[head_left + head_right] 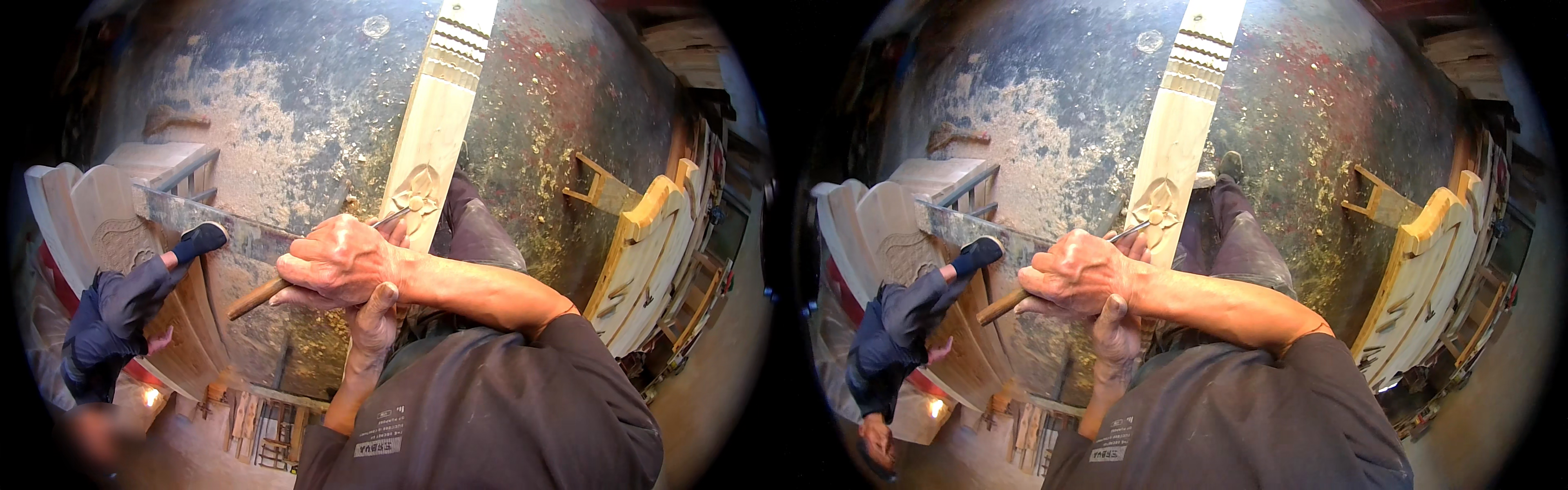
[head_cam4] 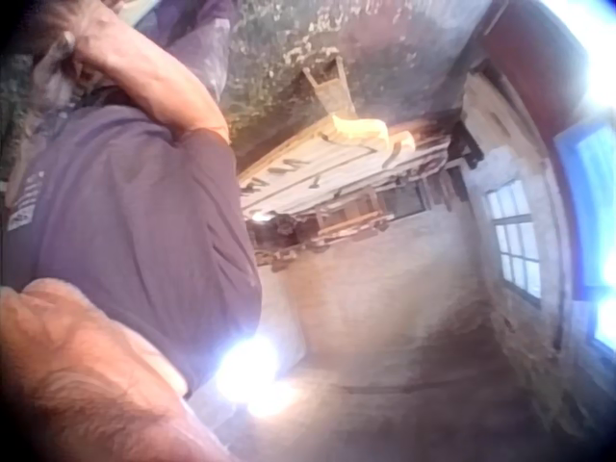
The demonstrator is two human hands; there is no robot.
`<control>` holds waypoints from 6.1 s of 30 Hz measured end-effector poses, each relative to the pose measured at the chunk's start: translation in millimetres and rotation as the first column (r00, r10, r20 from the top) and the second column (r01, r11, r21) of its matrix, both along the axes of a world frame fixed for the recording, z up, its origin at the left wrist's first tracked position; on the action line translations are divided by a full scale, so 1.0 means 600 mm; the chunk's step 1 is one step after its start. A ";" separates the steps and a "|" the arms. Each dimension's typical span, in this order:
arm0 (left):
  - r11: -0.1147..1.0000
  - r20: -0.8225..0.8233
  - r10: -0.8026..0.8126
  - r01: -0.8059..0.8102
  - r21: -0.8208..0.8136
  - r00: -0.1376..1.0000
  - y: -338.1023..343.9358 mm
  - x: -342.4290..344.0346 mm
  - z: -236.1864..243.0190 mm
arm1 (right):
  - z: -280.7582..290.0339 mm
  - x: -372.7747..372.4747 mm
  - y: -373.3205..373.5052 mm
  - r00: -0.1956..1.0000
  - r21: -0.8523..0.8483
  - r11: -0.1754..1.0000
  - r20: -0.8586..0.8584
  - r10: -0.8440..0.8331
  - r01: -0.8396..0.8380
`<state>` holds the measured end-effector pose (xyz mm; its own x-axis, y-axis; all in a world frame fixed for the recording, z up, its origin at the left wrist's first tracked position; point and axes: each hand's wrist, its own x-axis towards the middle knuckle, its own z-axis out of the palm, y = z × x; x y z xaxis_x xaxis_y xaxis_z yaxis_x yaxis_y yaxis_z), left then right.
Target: The person carves a decorative floral pattern into a long wood beam using a chisel and a wooden mallet while another person holds the beam steady.
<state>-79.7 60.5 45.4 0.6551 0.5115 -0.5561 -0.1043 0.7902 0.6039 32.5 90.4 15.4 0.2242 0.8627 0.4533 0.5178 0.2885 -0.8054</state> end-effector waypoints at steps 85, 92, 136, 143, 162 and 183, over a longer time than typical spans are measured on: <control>0.707 -0.216 0.056 0.114 0.698 0.975 0.071 0.126 -0.076 | 0.043 0.198 0.080 0.436 -0.314 0.948 -0.847 -0.303 0.049; 0.769 -0.182 0.013 0.107 0.631 0.983 0.072 0.132 -0.082 | 0.019 0.200 0.080 0.389 -0.347 0.938 -0.865 -0.318 -0.004; 0.658 -0.321 0.038 0.218 0.721 0.946 0.074 0.145 -0.094 | -0.002 0.214 0.098 0.588 -0.607 0.787 -0.597 -0.546 0.114; 0.700 -0.352 0.029 0.232 0.676 0.936 0.075 0.146 -0.085 | -0.020 0.214 0.111 0.581 -0.605 0.791 -0.613 -0.535 0.089; 0.677 -0.297 0.040 0.193 0.710 0.954 0.073 0.142 -0.094 | -0.011 0.207 0.104 0.664 -0.608 0.784 -0.537 -0.520 0.122; 0.690 -0.336 0.037 0.219 0.690 0.941 0.075 0.145 -0.087 | -0.011 0.209 0.107 0.633 -0.630 0.764 -0.538 -0.557 0.137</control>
